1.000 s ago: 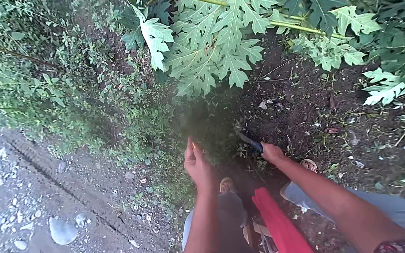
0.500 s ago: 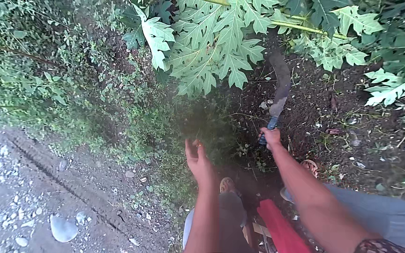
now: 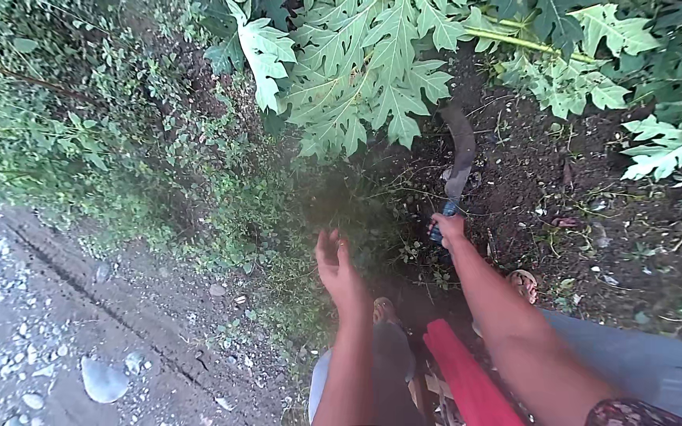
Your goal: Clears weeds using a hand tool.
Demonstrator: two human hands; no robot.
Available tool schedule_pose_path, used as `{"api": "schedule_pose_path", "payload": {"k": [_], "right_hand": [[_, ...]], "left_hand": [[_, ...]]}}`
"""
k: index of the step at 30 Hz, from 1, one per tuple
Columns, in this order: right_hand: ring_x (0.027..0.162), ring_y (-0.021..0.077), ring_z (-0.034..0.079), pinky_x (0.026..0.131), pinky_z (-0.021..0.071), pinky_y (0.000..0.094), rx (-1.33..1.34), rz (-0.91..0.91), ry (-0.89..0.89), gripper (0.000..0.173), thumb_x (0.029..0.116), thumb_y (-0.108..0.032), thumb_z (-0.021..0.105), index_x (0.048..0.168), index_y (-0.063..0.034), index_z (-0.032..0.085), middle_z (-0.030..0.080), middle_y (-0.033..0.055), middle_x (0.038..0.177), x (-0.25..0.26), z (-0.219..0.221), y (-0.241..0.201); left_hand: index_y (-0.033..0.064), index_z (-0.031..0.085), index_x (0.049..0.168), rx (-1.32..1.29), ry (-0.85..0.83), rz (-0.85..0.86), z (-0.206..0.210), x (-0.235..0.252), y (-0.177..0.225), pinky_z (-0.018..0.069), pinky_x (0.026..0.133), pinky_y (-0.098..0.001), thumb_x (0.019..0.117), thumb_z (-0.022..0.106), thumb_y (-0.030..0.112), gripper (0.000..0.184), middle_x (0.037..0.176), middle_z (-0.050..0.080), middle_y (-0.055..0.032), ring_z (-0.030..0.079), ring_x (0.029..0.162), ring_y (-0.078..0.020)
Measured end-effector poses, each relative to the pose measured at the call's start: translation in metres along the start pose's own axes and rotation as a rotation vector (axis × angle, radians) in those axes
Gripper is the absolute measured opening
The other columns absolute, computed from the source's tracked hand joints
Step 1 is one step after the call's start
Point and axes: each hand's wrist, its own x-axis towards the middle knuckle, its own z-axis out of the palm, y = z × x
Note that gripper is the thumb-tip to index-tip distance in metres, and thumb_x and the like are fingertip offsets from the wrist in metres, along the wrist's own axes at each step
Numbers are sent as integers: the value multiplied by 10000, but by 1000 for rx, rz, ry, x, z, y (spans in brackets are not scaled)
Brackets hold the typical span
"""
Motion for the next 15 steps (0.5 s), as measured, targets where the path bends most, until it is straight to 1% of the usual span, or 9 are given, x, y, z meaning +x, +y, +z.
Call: {"api": "schedule_pose_path", "payload": {"k": [1, 2, 3, 5, 7, 9, 13, 14, 15], "right_hand": [[685, 243, 635, 641, 575, 421, 25, 12, -7, 422, 939, -95, 702, 1298, 19, 513, 631, 168, 921, -2, 11, 1], [723, 259, 643, 681, 571, 429, -68, 16, -43, 410, 928, -86, 708, 1278, 47, 540, 647, 191, 944, -1, 17, 4], [772, 261, 655, 735, 568, 422, -277, 11, -112, 414, 934, -94, 711, 1284, 64, 557, 660, 200, 985, 2, 14, 6], [903, 291, 699, 850, 581, 452, -771, -42, -247, 522, 939, -142, 725, 1389, 37, 531, 668, 226, 1140, 10, -3, 0], [900, 301, 713, 861, 578, 478, -956, -112, -258, 564, 939, -177, 738, 1414, 29, 515, 680, 233, 1145, 17, -19, -9], [857, 266, 708, 832, 583, 439, -825, -99, -198, 544, 947, -161, 732, 1400, 41, 511, 684, 210, 1101, 16, -29, -9], [725, 233, 658, 678, 590, 401, -126, 31, -40, 445, 951, -87, 693, 1332, 38, 500, 632, 174, 970, -4, -4, 11], [717, 238, 656, 670, 591, 406, -78, 52, -44, 442, 947, -91, 698, 1323, 38, 505, 632, 172, 959, -9, 4, 20], [745, 250, 664, 699, 593, 416, -151, 63, -83, 450, 940, -101, 706, 1319, 51, 516, 645, 184, 978, -11, 7, 31]], "left_hand": [[-43, 366, 1514, -2, -5, 5, 1, 0, 0, 443, 1089, -323, 1065, 428, 91, 473, 1422, 539, -181, 560, 1264, -169], [-45, 367, 1515, -3, -10, 7, 3, -1, -1, 441, 1093, -326, 1065, 429, 93, 475, 1423, 539, -185, 560, 1265, -173], [-46, 365, 1516, 2, -14, 11, 4, -2, -1, 441, 1088, -324, 1064, 430, 96, 478, 1419, 541, -188, 562, 1261, -172], [-50, 361, 1518, 13, -26, 24, 6, -2, -1, 440, 1089, -334, 1057, 433, 103, 491, 1417, 547, -200, 565, 1260, -180], [-46, 379, 1509, 10, -22, 32, 4, -1, -1, 443, 1087, -336, 1052, 440, 109, 486, 1407, 560, -197, 574, 1255, -179], [-47, 389, 1502, 6, -16, 33, 1, -1, -2, 452, 1074, -323, 1051, 442, 110, 480, 1401, 566, -183, 578, 1245, -163], [-34, 384, 1501, 15, -4, 44, -1, 0, -4, 454, 1061, -325, 1047, 443, 113, 481, 1389, 563, -165, 574, 1229, -153], [-30, 376, 1507, 22, -6, 44, 0, 0, -4, 453, 1068, -335, 1043, 444, 122, 493, 1401, 558, -174, 570, 1244, -164], [-27, 369, 1513, 28, -10, 43, 1, -1, -4, 453, 1072, -340, 1043, 447, 126, 500, 1411, 552, -181, 564, 1259, -173]]}}
